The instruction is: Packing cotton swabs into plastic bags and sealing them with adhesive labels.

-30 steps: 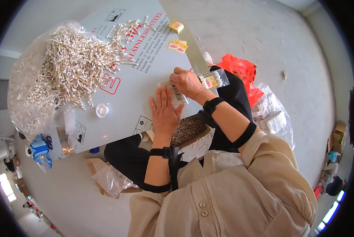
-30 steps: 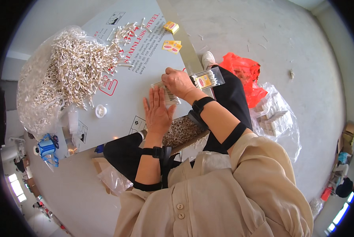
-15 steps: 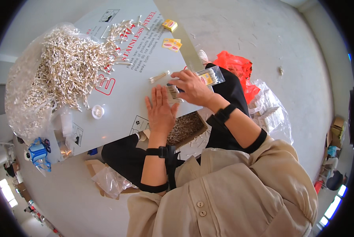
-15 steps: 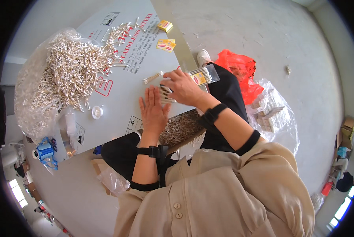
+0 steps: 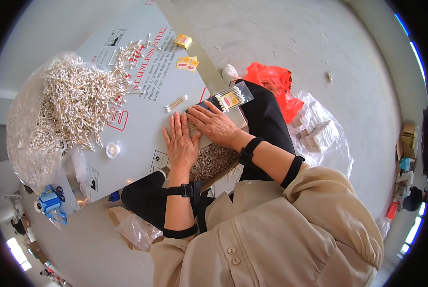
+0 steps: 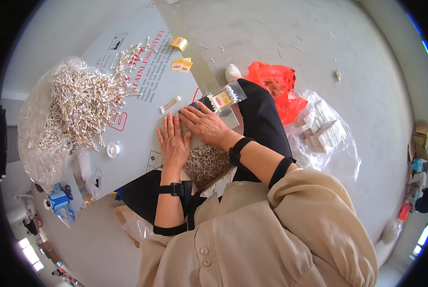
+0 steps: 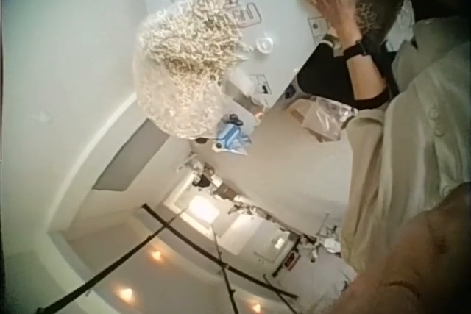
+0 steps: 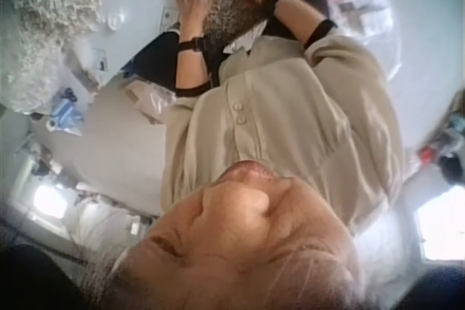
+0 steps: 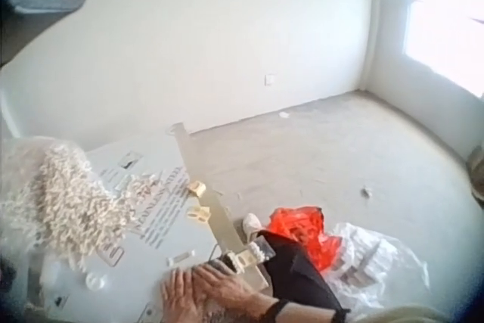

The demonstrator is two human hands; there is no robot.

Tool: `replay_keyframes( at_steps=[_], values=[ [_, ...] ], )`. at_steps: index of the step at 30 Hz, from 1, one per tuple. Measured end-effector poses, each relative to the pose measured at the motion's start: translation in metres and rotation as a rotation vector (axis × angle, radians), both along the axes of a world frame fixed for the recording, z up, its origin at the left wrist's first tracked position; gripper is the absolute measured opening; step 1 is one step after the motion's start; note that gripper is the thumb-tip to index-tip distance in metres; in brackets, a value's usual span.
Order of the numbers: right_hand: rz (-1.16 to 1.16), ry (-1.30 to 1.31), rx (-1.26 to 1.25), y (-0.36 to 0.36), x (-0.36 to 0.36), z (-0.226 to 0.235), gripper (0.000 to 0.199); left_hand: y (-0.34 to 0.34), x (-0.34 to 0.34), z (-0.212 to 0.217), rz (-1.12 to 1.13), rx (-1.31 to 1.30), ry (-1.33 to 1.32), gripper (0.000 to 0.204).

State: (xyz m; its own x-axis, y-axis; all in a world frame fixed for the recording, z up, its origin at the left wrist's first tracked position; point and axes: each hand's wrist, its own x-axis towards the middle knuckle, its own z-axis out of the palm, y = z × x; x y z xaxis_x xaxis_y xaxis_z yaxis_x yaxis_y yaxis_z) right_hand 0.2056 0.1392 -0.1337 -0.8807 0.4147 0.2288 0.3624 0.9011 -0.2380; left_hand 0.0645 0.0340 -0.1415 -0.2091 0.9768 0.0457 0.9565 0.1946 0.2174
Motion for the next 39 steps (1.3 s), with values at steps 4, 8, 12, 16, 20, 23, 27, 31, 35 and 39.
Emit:
replay_keyframes(
  at_steps=[4, 8, 12, 16, 20, 23, 27, 31, 35, 39],
  values=[
    [0.021, 0.034, 0.037, 0.009, 0.004, -0.003, 0.050, 0.004, 0.005, 0.001, -0.006, -0.038, 0.016, 0.075],
    [0.043, 0.039, 0.066, 0.019, 0.009, 0.000, 0.048, 0.009, 0.012, 0.003, -0.013, -0.023, -0.016, 0.077],
    [0.048, 0.019, 0.075, 0.024, 0.014, 0.002, 0.048, 0.014, 0.019, 0.008, -0.015, -0.037, -0.044, 0.078],
    [0.022, 0.045, 0.102, 0.029, 0.022, 0.001, 0.047, 0.020, 0.027, 0.007, -0.042, -0.020, -0.053, 0.077],
    [0.016, 0.052, 0.091, 0.030, 0.025, -0.002, 0.047, 0.023, 0.031, 0.008, -0.034, -0.016, -0.062, 0.077],
    [-0.010, -0.014, 0.115, 0.035, 0.037, 0.000, 0.048, 0.030, 0.040, 0.008, -0.044, -0.051, -0.068, 0.078],
    [-0.118, 0.008, 0.124, 0.048, 0.053, 0.005, 0.053, 0.033, 0.045, 0.006, -0.044, 0.000, -0.078, 0.081],
    [-0.307, -0.036, -0.031, 0.055, 0.072, -0.003, 0.062, 0.036, 0.048, 0.007, -0.040, -0.008, -0.057, 0.081],
    [-0.299, -0.062, -0.125, 0.055, 0.074, -0.014, 0.066, 0.037, 0.050, 0.006, -0.039, -0.010, -0.037, 0.082],
    [-0.281, -0.066, -0.157, 0.056, 0.075, -0.017, 0.068, 0.044, 0.054, 0.009, -0.067, -0.040, -0.041, 0.081]
  ],
)
